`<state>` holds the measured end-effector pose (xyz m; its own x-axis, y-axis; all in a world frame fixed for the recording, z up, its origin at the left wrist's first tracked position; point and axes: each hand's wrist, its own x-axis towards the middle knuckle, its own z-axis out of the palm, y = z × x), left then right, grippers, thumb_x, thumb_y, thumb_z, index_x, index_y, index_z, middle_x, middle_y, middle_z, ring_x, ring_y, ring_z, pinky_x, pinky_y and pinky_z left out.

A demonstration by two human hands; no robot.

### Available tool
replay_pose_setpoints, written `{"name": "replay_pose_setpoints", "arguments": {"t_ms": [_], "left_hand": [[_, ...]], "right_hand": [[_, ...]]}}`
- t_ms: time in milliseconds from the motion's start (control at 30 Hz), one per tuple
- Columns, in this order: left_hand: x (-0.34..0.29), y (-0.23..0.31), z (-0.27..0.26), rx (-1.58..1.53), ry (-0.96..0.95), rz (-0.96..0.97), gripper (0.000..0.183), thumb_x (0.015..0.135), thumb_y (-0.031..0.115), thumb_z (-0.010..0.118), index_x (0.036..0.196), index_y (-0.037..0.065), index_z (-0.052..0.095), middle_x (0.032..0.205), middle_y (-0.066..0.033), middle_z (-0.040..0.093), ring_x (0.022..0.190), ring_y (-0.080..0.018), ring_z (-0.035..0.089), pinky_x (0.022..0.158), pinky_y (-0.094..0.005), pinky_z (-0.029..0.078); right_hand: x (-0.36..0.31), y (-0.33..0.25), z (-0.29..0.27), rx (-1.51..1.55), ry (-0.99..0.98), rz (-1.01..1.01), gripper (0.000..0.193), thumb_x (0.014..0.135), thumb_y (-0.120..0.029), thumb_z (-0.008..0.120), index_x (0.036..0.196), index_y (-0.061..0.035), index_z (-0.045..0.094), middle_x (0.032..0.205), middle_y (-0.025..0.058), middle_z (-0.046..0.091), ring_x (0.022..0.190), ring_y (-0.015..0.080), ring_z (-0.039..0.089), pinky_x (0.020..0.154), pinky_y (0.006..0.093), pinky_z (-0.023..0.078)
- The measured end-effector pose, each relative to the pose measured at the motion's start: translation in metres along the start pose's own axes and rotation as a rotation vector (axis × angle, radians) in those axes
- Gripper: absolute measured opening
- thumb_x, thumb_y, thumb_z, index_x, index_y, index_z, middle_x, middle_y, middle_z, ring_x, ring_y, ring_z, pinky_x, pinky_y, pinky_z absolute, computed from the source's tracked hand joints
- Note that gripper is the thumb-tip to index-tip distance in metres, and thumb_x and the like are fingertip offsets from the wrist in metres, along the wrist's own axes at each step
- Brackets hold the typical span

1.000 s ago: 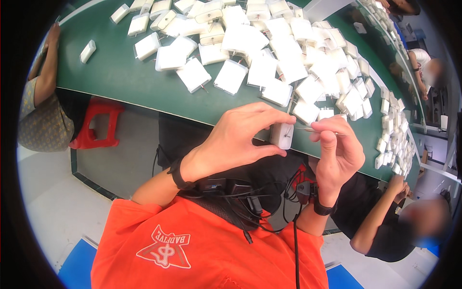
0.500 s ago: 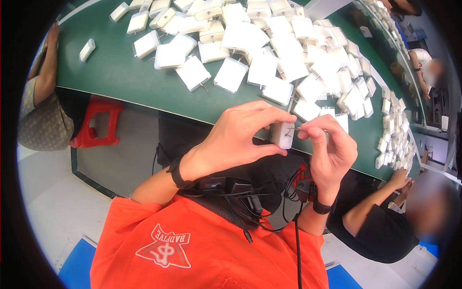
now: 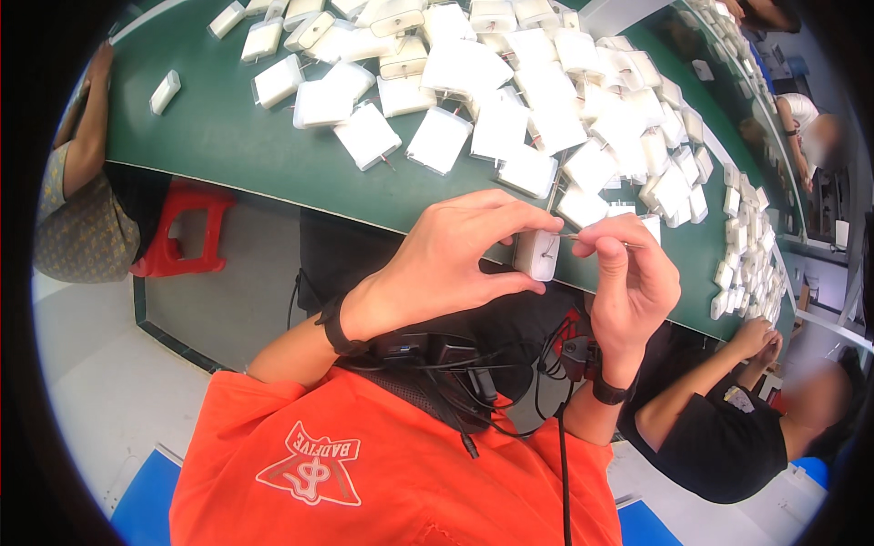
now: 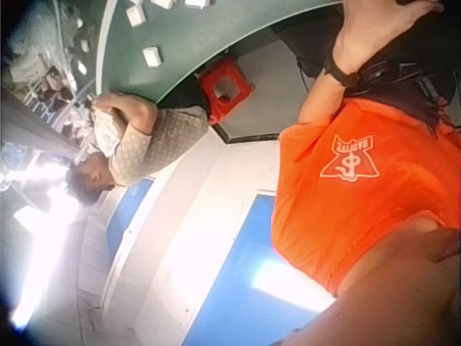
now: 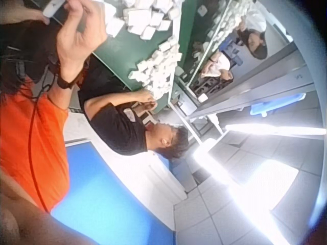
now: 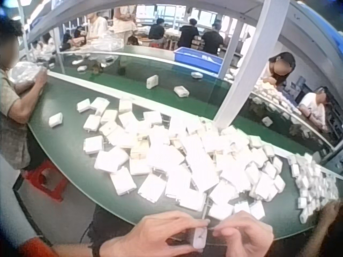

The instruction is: Assembling and testing small white electronic components on a factory production line using a needle tool.

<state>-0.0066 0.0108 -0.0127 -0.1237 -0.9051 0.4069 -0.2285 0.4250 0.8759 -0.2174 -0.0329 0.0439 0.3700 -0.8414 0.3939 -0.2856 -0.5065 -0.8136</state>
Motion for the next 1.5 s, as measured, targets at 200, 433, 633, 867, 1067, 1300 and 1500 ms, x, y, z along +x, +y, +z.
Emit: {"name": "replay_pose_setpoints", "arguments": {"t_ms": [200, 433, 633, 867, 1067, 1300, 1500], "left_hand": [[0.000, 0.001, 0.000, 0.003, -0.001, -0.003, 0.061, 0.076, 0.011, 0.099, 0.133, 0.009, 0.078, 0.118, -0.0048, 0.079, 0.096, -0.0208, 0.074, 0.081, -0.0323, 0.063], [-0.001, 0.000, 0.000, 0.000, 0.001, 0.004, 0.061, 0.075, 0.011, 0.099, 0.132, 0.009, 0.078, 0.118, -0.0043, 0.080, 0.098, -0.0212, 0.073, 0.080, -0.0325, 0.062], [0.002, 0.001, 0.000, 0.018, -0.005, 0.017, 0.060, 0.075, 0.010, 0.099, 0.131, 0.006, 0.077, 0.117, -0.0073, 0.079, 0.099, -0.0229, 0.074, 0.082, -0.0328, 0.063], [0.000, 0.005, -0.003, -0.032, -0.015, -0.069, 0.057, 0.075, 0.007, 0.099, 0.128, 0.003, 0.076, 0.116, -0.0106, 0.077, 0.102, -0.0239, 0.076, 0.088, -0.0342, 0.064], [0.001, 0.008, -0.005, -0.052, -0.044, -0.073, 0.056, 0.077, 0.006, 0.098, 0.129, 0.003, 0.076, 0.117, -0.0097, 0.077, 0.104, -0.0226, 0.076, 0.090, -0.0340, 0.065], [-0.001, 0.002, -0.002, -0.063, -0.020, -0.064, 0.053, 0.079, 0.005, 0.096, 0.128, 0.003, 0.075, 0.118, -0.0097, 0.078, 0.106, -0.0245, 0.078, 0.092, -0.0350, 0.064], [0.000, 0.009, -0.003, -0.055, -0.003, -0.066, 0.055, 0.077, 0.007, 0.098, 0.126, 0.001, 0.072, 0.121, -0.0116, 0.078, 0.109, -0.0272, 0.079, 0.092, -0.0363, 0.063]], "right_hand": [[0.001, -0.001, -0.001, -0.030, -0.012, -0.068, 0.008, 0.105, -0.001, 0.071, 0.099, 0.0044, 0.072, 0.087, 0.0118, 0.075, 0.077, 0.0210, 0.069, 0.070, 0.0315, 0.055], [0.001, -0.001, 0.000, -0.034, -0.032, -0.063, 0.010, 0.106, -0.002, 0.069, 0.099, 0.0037, 0.071, 0.087, 0.0112, 0.074, 0.078, 0.0216, 0.068, 0.070, 0.0324, 0.054], [0.008, -0.011, 0.001, -0.187, -0.074, -0.146, 0.006, 0.100, 0.001, 0.072, 0.095, 0.0017, 0.070, 0.087, 0.0107, 0.073, 0.077, 0.0270, 0.068, 0.069, 0.0362, 0.054], [0.037, -0.023, 0.005, -0.222, -0.219, 0.042, 0.004, 0.097, 0.003, 0.070, 0.094, 0.0003, 0.070, 0.087, 0.0116, 0.073, 0.078, 0.0267, 0.071, 0.069, 0.0361, 0.054], [0.013, -0.017, -0.003, -0.135, -0.006, -0.188, 0.010, 0.107, -0.003, 0.066, 0.098, -0.0014, 0.071, 0.088, 0.0077, 0.066, 0.078, 0.0200, 0.063, 0.070, 0.0320, 0.051], [0.011, -0.031, 0.003, -0.293, -0.249, -0.185, 0.020, 0.085, -0.001, 0.086, 0.100, -0.0063, 0.073, 0.079, 0.0080, 0.057, 0.070, 0.0270, 0.049, 0.070, 0.0389, 0.040], [0.017, -0.024, 0.003, -0.339, -0.197, 0.007, 0.014, 0.085, -0.002, 0.087, 0.093, -0.0065, 0.076, 0.076, 0.0050, 0.059, 0.069, 0.0207, 0.052, 0.065, 0.0345, 0.039]]}}
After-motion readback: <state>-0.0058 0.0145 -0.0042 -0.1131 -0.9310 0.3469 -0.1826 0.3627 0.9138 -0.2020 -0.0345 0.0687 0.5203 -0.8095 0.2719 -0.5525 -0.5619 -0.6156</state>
